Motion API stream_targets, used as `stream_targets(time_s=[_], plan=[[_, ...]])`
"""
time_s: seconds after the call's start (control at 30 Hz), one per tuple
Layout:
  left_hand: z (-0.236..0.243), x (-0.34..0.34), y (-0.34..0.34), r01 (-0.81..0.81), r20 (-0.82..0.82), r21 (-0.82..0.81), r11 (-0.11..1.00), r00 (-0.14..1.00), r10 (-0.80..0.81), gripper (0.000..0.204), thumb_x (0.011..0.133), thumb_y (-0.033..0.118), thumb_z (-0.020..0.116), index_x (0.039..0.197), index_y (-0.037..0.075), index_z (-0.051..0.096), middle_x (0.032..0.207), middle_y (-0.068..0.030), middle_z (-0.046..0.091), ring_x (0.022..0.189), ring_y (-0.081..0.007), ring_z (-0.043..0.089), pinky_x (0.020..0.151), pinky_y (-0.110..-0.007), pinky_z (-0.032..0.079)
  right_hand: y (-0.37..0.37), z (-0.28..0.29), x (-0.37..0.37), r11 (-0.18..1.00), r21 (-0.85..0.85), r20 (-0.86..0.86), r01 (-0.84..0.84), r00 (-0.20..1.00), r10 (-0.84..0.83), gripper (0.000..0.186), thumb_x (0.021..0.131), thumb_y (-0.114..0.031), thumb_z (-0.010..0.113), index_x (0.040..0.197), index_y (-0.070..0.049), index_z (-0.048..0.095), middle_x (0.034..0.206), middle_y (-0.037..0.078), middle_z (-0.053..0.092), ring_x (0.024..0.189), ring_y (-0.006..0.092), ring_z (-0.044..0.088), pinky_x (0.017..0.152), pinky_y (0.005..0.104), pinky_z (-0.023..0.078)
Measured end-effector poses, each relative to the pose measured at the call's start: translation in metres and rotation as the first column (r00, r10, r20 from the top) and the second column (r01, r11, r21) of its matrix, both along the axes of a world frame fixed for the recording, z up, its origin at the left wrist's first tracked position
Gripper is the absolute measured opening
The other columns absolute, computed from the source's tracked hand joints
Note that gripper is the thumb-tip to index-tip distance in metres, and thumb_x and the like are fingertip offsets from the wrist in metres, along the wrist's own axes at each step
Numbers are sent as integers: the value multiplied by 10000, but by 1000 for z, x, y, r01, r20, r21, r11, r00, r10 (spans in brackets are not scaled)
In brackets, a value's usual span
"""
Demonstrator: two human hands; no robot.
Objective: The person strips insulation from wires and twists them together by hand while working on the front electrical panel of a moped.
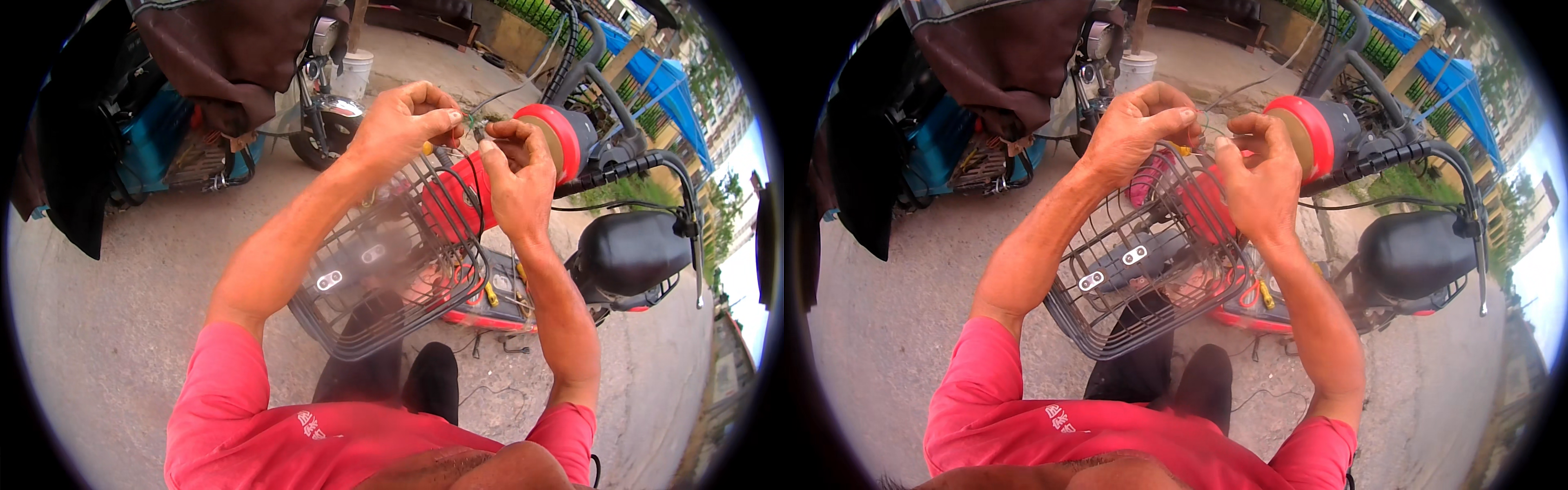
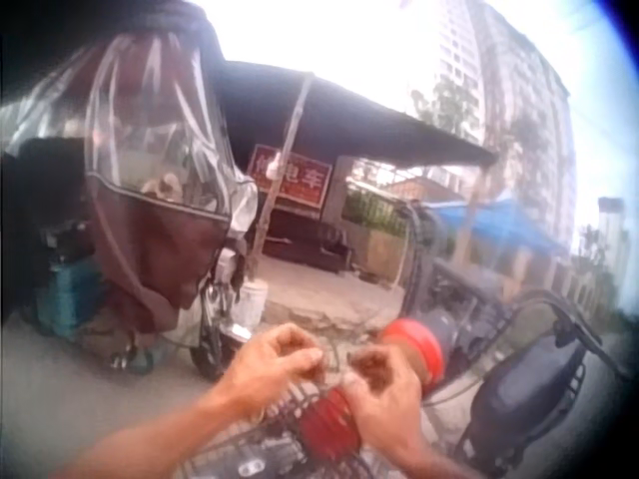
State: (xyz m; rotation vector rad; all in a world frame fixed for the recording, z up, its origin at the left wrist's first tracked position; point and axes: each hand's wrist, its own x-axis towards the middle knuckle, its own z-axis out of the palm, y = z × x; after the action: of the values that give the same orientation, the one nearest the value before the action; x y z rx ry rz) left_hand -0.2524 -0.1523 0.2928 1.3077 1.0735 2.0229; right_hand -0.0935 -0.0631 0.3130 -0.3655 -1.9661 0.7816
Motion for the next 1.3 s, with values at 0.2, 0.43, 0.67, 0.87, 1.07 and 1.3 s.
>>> stream_targets(time_s=[0.2,0.43,0.67,0.87,1.07,1.3], plan=[[2,-5,-3,-29,-147,-33,999,989,24,194,874,205,714,931,20,702,858,-33,673,817,-109,611,762,-278,498,0,17,1,850,522,44,-74,997,60,326,791,-40,654,1113,7,633,1129,166,621,798,235,651,727,351,514],[-1,-10,1,33,-155,-62,998,987,-42,209,880,220,707,953,26,689,872,-32,671,816,-113,609,763,-283,499,23,25,-6,874,424,317,-236,943,101,210,847,-32,627,1047,29,647,1029,150,663,827,220,667,747,316,531],[-2,-14,0,-71,-191,-177,982,981,37,237,888,230,664,981,12,670,883,-45,669,818,-126,619,761,-287,505,25,20,-7,930,-115,159,-350,917,365,249,912,-7,517,1144,45,592,1099,113,660,945,183,666,833,298,538],[6,-3,-4,-54,-346,-162,985,938,-5,282,850,235,677,984,-12,650,868,-48,662,807,-126,609,762,-285,502,28,16,-6,941,-68,102,-332,936,337,282,879,48,484,1141,54,590,1104,119,659,993,183,657,843,299,538],[2,0,-4,-125,-418,-101,987,906,72,267,881,235,659,974,-15,648,850,-43,653,769,-121,594,725,-293,507,27,-1,-8,946,10,79,-325,943,323,301,854,62,538,1150,46,587,1076,114,660,949,178,668,780,287,554],[0,1,0,-108,-326,-157,982,944,52,243,937,224,614,964,-16,643,815,-41,640,739,-112,590,685,-285,511,13,-9,2,980,137,-37,-143,988,149,350,848,26,598,1191,71,546,1133,137,634,929,175,669,768,292,557]])
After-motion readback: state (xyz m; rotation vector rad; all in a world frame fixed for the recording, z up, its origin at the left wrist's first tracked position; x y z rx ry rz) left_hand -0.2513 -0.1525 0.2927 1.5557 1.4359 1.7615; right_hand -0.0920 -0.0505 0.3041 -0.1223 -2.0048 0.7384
